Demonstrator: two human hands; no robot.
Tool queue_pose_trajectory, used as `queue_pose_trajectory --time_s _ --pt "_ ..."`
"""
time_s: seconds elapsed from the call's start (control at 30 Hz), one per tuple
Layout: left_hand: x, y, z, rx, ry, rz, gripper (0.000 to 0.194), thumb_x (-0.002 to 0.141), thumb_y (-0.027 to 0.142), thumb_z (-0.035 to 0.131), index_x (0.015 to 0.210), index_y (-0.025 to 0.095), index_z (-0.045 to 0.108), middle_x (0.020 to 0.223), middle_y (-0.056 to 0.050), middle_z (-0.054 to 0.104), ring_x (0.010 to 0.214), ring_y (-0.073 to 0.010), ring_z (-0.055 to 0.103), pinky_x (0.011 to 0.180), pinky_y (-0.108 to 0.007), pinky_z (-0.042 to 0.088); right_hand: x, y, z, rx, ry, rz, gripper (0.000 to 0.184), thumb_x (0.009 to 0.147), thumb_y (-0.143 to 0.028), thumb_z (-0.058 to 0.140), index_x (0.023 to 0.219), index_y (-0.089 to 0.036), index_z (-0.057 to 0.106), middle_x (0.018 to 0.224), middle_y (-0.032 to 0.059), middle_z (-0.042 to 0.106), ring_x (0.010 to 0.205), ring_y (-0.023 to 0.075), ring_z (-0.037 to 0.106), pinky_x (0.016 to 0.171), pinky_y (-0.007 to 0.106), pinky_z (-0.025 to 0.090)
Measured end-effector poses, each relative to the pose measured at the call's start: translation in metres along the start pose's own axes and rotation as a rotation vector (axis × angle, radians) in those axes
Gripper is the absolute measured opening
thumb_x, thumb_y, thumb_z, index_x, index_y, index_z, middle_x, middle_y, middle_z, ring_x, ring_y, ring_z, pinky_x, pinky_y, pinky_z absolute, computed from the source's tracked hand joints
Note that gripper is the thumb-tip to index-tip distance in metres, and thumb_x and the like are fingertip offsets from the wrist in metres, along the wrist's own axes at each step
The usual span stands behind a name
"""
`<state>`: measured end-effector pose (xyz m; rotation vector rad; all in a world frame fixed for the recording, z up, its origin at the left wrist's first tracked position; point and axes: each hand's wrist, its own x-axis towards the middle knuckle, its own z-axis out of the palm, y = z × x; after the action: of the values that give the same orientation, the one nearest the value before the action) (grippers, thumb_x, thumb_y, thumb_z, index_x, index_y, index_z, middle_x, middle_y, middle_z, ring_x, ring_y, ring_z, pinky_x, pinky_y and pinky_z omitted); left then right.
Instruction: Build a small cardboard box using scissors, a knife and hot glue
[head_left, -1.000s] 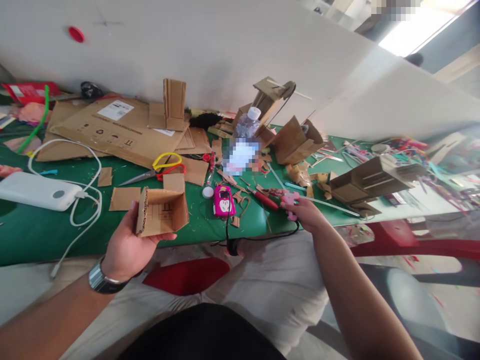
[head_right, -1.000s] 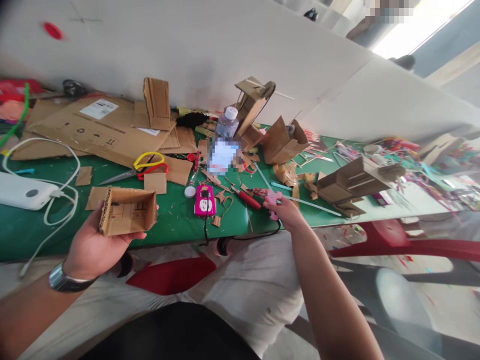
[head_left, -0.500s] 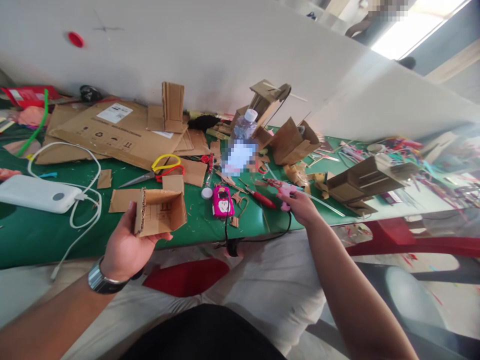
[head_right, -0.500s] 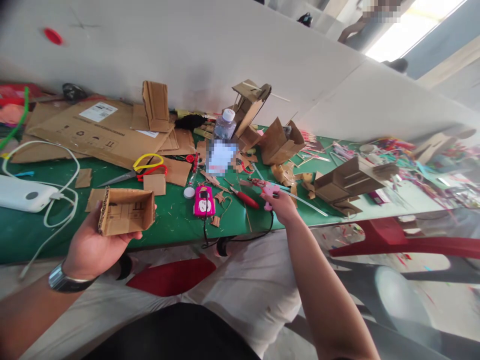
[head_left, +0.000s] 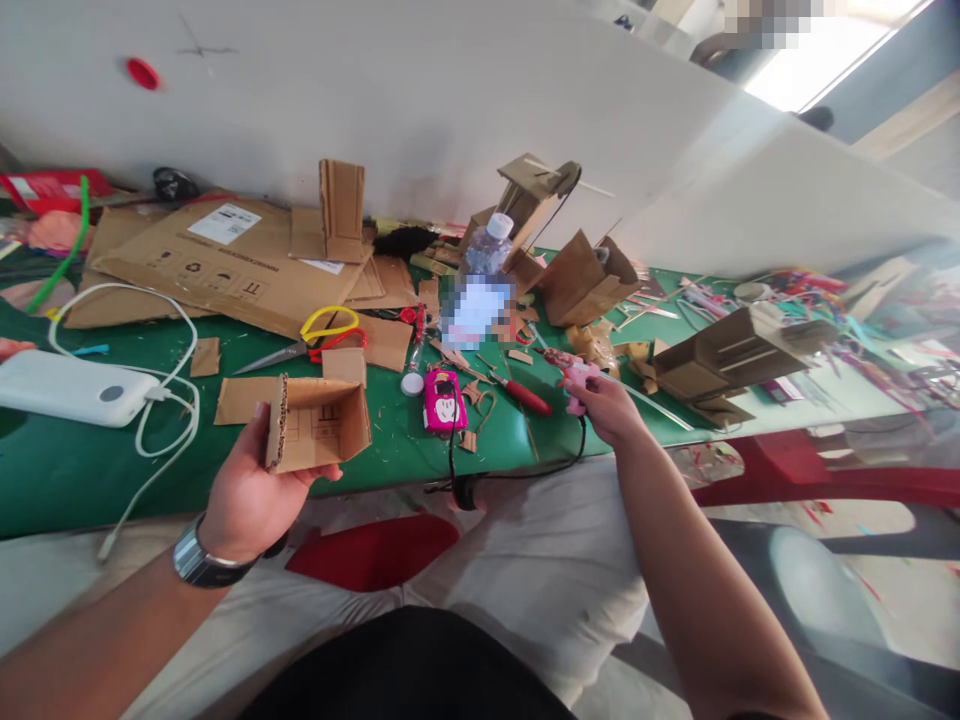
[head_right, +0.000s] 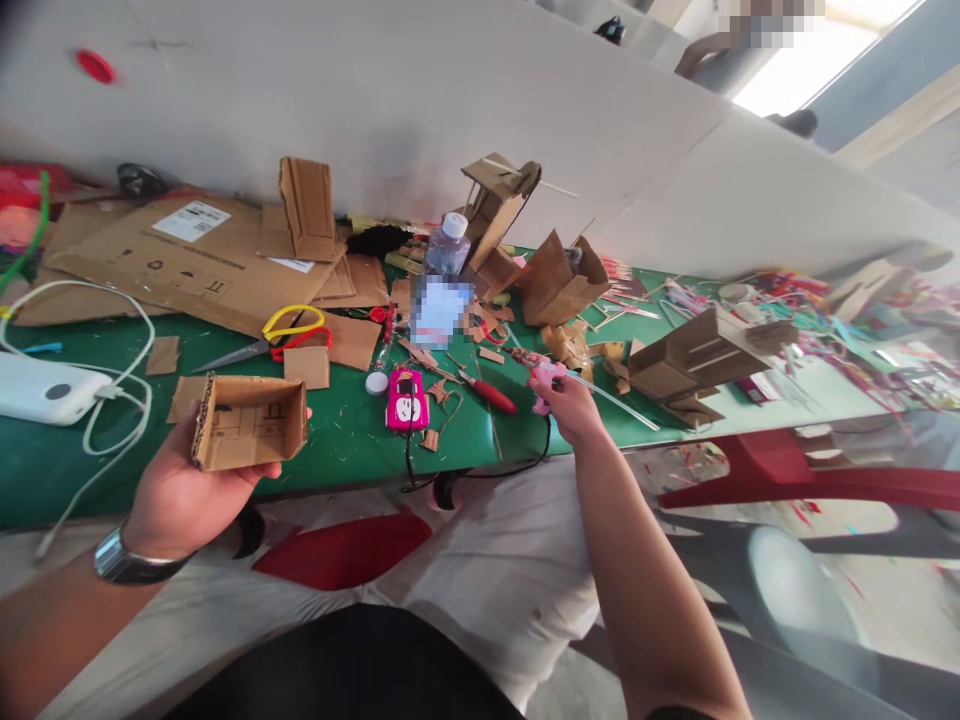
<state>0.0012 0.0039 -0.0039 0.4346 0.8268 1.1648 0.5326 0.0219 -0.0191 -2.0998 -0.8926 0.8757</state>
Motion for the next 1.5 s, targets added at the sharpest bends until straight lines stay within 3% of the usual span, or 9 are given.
queue_pose_trajectory --time_s 0.27,0.4,0.53,0.73,0.93,1.07,1.17,1.33,1.5 --pt "-0.003 0.003 0.007 -0.081 0.018 -0.025 0.037 0.113 0.045 0.053 0.118 0.018 0.078 0.103 -0.011 0.083 0.082 -0.0306 0.082 0.051 -0.038 0.069 0.011 0.002 0.009 -0.220 0.058 -0.014 0.037 0.110 -0.040 0.075 0.138 -0.017 0.071 0.136 0.0108 0.075 0.114 0.0254 0.077 0.096 0.046 0.069" --pt "-0.004 0.005 0.008 -0.086 0.009 -0.036 0.043 0.115 0.046 0.050 0.138 0.020 0.075 0.112 -0.013 0.084 0.085 -0.0307 0.083 0.056 -0.039 0.071 0.006 -0.003 0.006 -0.373 0.144 -0.045 0.039 0.099 -0.048 0.086 0.112 -0.013 0.079 0.095 0.0061 0.080 0.083 0.0211 0.077 0.076 0.036 0.065" --pt "-0.007 0.008 0.016 -0.085 0.047 -0.066 0.045 0.118 0.041 0.042 0.148 0.026 0.072 0.124 -0.011 0.083 0.095 -0.0323 0.086 0.059 -0.044 0.074 -0.001 -0.013 0.004 -0.480 0.238 -0.057 0.045 0.079 -0.055 0.092 0.097 -0.014 0.083 0.062 0.0062 0.072 0.073 0.0313 0.076 0.070 0.040 0.058" --pt "-0.009 0.005 0.019 -0.210 0.016 -0.141 0.043 0.119 0.037 0.041 0.141 0.026 0.076 0.125 -0.008 0.087 0.109 -0.0316 0.086 0.076 -0.052 0.078 -0.018 -0.028 0.002 -0.532 0.376 -0.095 0.037 0.082 -0.051 0.080 0.097 -0.017 0.083 0.077 0.0125 0.079 0.095 0.0404 0.080 0.093 0.052 0.059" --pt "-0.003 0.001 0.006 -0.291 -0.189 -0.178 0.041 0.118 0.043 0.052 0.153 0.030 0.070 0.142 -0.006 0.083 0.130 -0.0312 0.080 0.100 -0.057 0.074 -0.051 -0.051 0.013 -0.453 0.499 -0.300 0.041 0.085 -0.048 0.072 0.112 -0.018 0.080 0.092 0.0117 0.080 0.088 0.0337 0.076 0.094 0.050 0.059" --pt "-0.001 -0.001 0.005 -0.270 -0.240 -0.190 0.044 0.119 0.046 0.052 0.158 0.031 0.065 0.152 -0.006 0.078 0.134 -0.0313 0.078 0.102 -0.059 0.073 -0.082 -0.074 0.047 -0.326 0.351 -0.514 0.044 0.096 -0.055 0.064 0.114 -0.019 0.081 0.089 0.0090 0.080 0.080 0.0259 0.074 0.081 0.040 0.060" --pt "-0.001 -0.002 0.007 -0.260 -0.240 -0.195 0.044 0.119 0.047 0.052 0.159 0.032 0.064 0.152 -0.005 0.078 0.133 -0.0304 0.078 0.106 -0.061 0.072 -0.116 -0.099 0.082 -0.266 0.175 -0.652 0.036 0.096 -0.053 0.071 0.106 -0.021 0.083 0.087 0.0062 0.080 0.074 0.0212 0.072 0.072 0.035 0.058" --pt "-0.003 -0.003 0.012 -0.234 -0.237 -0.143 0.044 0.116 0.043 0.061 0.158 0.029 0.063 0.151 -0.008 0.077 0.130 -0.0269 0.079 0.107 -0.052 0.072 -0.174 -0.141 0.139 -0.101 -0.397 -0.978 0.024 0.105 -0.039 0.075 0.118 -0.020 0.079 0.091 0.0038 0.075 0.072 0.0164 0.066 0.066 0.031 0.055" --pt "-0.006 -0.008 0.013 -0.164 -0.179 -0.063 0.040 0.103 0.036 0.085 0.137 0.025 0.069 0.133 -0.006 0.082 0.113 -0.0224 0.081 0.088 -0.034 0.072 -0.197 -0.155 0.183 -0.069 -0.515 -1.066 0.043 0.097 -0.058 0.087 0.111 -0.020 0.074 0.095 0.0053 0.072 0.072 0.0163 0.061 0.062 0.030 0.051"
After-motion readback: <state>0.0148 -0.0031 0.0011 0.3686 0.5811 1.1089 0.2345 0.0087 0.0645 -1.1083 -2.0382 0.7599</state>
